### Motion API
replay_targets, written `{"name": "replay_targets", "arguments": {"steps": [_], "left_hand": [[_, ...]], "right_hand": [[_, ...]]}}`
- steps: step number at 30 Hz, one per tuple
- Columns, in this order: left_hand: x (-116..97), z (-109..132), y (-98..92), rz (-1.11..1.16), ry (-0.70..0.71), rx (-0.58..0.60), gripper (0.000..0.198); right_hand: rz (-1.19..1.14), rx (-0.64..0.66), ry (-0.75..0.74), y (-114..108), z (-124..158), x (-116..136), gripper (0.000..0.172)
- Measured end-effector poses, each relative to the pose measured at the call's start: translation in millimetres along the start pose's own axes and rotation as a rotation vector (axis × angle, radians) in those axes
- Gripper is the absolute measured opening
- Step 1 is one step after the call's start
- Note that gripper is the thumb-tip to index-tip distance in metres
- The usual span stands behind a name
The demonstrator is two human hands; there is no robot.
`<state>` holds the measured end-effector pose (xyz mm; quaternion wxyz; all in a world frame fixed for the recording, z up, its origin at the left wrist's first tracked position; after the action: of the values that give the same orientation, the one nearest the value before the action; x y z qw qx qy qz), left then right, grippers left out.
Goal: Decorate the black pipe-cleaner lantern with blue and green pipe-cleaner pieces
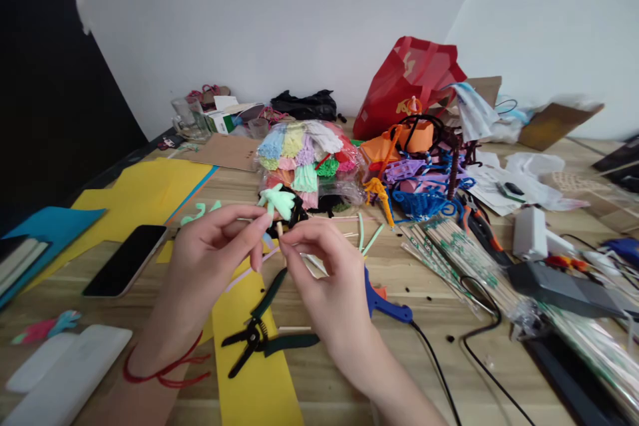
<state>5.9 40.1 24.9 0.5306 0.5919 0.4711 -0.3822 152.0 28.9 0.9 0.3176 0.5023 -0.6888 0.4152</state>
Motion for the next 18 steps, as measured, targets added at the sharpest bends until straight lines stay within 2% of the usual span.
{"name": "replay_targets", "arguments": {"steps": [8,18], "left_hand": [[-3.5,5.5,4.8,-0.086,0.085,0.002,0.007],[2.7,2.9,8.5,-0.175,0.11,-0.044,0.008]], "right_hand": [[0.082,-0.103,0.02,-0.2,-2.0,-1.2,0.011],[0.104,-0.137,0.025,1.2,-2.6,-1.6,0.008]]}}
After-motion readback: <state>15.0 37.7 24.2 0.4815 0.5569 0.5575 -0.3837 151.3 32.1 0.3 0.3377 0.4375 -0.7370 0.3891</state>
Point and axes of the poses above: each hand's wrist, its own z-axis away from the middle knuckle, its own y-axis out of the palm, x = y × z, the point moved 2 cm from there along -z, towards the middle knuckle, and after that the axes turned 15 degrees about z, right-handed, at the moved point
